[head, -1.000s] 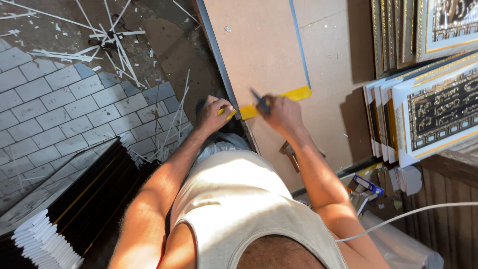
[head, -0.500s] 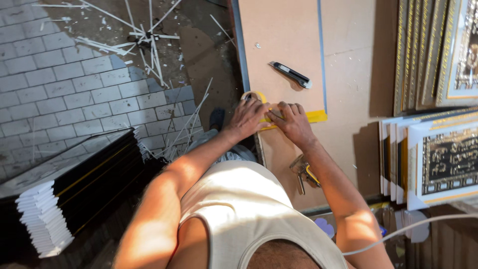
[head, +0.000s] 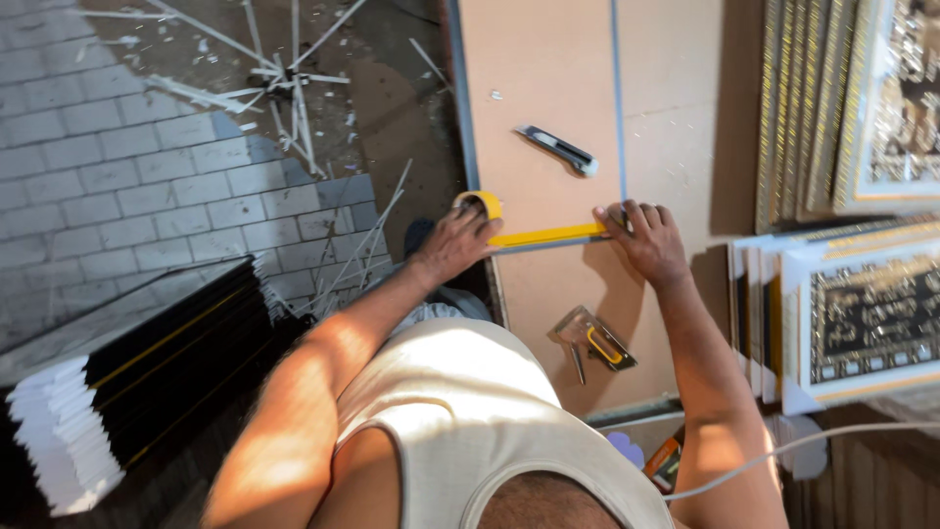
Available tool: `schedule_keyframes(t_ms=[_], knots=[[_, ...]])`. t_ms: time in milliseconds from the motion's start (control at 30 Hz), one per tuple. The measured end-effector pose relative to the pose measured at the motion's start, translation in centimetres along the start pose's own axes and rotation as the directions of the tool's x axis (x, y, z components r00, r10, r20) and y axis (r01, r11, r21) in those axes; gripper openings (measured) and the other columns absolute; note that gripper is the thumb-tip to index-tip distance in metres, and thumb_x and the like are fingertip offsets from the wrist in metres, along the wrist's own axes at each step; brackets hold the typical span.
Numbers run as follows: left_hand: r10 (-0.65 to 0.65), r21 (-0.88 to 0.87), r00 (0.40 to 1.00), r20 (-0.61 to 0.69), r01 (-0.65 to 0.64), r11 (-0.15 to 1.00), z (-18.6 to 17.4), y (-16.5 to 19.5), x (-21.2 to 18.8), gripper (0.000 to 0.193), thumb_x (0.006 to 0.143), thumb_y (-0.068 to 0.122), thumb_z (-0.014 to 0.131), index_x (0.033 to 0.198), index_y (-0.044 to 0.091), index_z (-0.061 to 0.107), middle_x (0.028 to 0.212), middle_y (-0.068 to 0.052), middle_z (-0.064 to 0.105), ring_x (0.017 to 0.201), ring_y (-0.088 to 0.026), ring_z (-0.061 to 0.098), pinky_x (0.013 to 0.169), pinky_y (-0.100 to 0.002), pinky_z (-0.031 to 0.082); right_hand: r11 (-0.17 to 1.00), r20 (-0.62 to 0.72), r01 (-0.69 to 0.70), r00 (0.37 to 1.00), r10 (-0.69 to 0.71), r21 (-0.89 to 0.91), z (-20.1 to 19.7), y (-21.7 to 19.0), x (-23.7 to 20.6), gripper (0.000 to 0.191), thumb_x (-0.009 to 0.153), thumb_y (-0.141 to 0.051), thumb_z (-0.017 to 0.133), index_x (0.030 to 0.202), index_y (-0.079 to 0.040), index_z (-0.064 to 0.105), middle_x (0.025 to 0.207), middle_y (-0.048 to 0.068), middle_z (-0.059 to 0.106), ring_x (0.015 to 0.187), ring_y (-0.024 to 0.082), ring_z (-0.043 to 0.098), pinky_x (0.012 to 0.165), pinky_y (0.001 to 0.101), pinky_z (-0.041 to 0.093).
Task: The person applies yellow tape to the edges of a rectangular board, cuts the tape with a utility knife, and places white corner pieces on the taped frame. The person repeats the taping and cutting steps on a second board.
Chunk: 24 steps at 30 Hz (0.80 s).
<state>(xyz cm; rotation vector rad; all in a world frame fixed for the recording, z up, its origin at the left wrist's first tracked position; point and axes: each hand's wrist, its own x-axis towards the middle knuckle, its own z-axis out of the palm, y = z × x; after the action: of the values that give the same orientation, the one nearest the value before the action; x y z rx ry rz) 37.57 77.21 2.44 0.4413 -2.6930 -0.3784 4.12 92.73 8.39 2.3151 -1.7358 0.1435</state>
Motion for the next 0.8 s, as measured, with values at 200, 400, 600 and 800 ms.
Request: schedule_keyframes(t_ms=[200,400,600,800], knots=[[0.027,-0.059,0.997,0.067,-0.023,0.998,1.0,1.2,1.0,0.059,0.086,0.033,0.081,0.130,0.006,0.050,0.116,-0.017,0.068,0.114,-0.036,0.064,0.094,-0.047,0.053,0.996,0.076,-0.085,0.993,0.085,-0.002,0.8,1.4,-3.0,0.059,0.094,-0.013,0.064,0.149,-0.032,0.060,0.121,0.007,0.063,0.098,0.023,0.060,0.086,0.0387,0.052],[0.012,-0.135,0.999,0.032,-0.008,0.991,0.2,3.1,1.8,0.069,0.078,0.022,0.086,0.133,0.004,0.048,0.117,-0.020,0.068,0.110,-0.037,0.066,0.087,-0.044,0.056,0.943,-0.135,-0.198,0.961,0.240,0.268,0.7,-2.7,-3.3,0.063,0.081,-0.034,0.076,0.142,-0.029,0.060,0.138,0.017,0.057,0.120,0.035,0.060,0.097,0.0510,0.046],[0.000,-0.160,0.999,0.046,0.007,0.987,-0.4,4.0,1.5,0.069,0.080,0.019,0.085,0.136,0.003,0.047,0.115,-0.019,0.069,0.106,-0.036,0.067,0.087,-0.044,0.056,0.951,-0.117,-0.084,0.985,0.124,0.297,1.0,-12.3,2.1,0.053,0.088,-0.027,0.075,0.140,-0.023,0.064,0.130,0.014,0.057,0.111,0.030,0.059,0.101,0.0477,0.047],[0.024,-0.151,1.000,0.018,-0.021,0.988,-0.8,3.6,0.8,0.070,0.077,0.019,0.084,0.134,0.005,0.046,0.123,-0.020,0.068,0.108,-0.036,0.067,0.086,-0.044,0.057,0.955,-0.095,-0.131,0.982,0.161,0.265,0.3,-7.0,-0.3,0.045,0.093,-0.018,0.070,0.139,-0.017,0.072,0.118,0.005,0.064,0.104,0.024,0.061,0.090,0.0435,0.048]])
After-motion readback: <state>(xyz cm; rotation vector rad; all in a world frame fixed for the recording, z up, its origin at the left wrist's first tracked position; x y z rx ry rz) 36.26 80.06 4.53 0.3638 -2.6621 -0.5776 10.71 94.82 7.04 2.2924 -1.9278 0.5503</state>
